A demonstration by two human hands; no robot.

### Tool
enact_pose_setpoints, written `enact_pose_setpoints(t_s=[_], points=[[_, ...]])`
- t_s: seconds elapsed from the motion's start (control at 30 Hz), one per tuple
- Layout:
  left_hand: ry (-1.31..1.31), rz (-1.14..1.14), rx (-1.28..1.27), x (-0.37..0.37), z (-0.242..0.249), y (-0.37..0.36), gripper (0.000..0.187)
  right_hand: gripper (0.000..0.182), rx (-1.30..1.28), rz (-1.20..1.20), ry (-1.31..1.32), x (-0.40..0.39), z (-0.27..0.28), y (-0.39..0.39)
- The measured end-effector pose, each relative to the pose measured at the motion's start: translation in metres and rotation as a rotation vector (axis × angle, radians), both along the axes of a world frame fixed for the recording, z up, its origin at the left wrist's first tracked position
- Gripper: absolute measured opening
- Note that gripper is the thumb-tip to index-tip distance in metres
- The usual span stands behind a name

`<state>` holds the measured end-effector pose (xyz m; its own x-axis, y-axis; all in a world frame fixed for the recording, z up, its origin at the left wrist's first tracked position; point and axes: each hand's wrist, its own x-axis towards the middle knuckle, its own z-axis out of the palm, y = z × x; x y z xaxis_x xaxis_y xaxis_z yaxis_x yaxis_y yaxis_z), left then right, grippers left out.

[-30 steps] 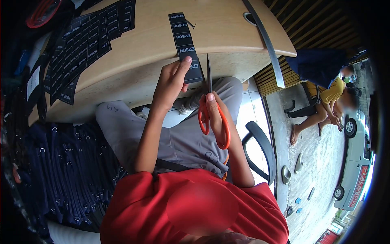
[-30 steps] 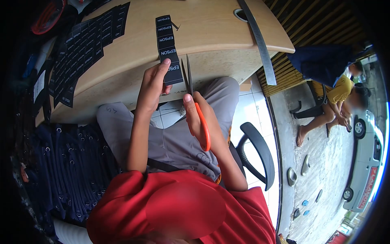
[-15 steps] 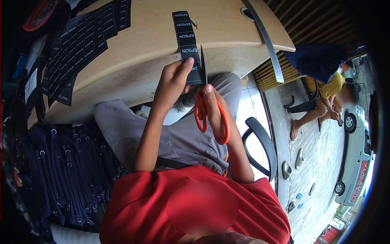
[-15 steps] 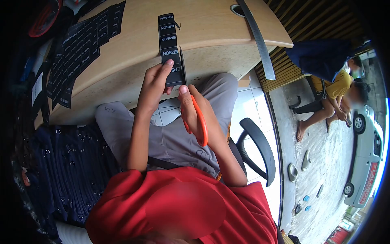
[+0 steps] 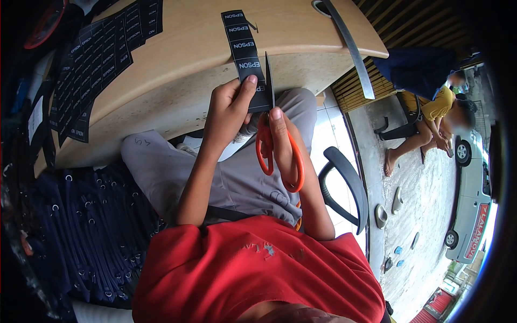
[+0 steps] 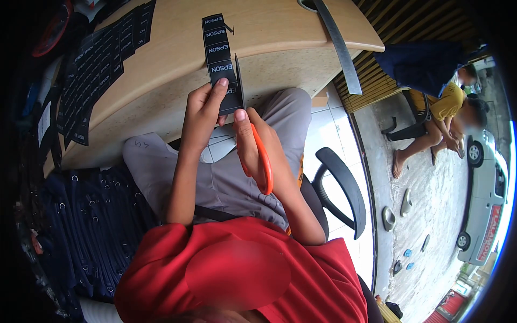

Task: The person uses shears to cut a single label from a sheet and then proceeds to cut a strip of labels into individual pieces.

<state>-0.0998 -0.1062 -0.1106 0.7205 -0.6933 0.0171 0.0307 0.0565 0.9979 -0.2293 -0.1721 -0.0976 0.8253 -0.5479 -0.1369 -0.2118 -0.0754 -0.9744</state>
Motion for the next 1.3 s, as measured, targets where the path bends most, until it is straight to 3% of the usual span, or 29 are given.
enact_pose_setpoints(t_s=[1.3], points=[[0.001, -0.010, 0.007, -0.0024, 0.0013, 0.0038, 0.037, 0.047, -0.056, -0.054, -0.009, 0.0015, -0.0004, 0.0043]])
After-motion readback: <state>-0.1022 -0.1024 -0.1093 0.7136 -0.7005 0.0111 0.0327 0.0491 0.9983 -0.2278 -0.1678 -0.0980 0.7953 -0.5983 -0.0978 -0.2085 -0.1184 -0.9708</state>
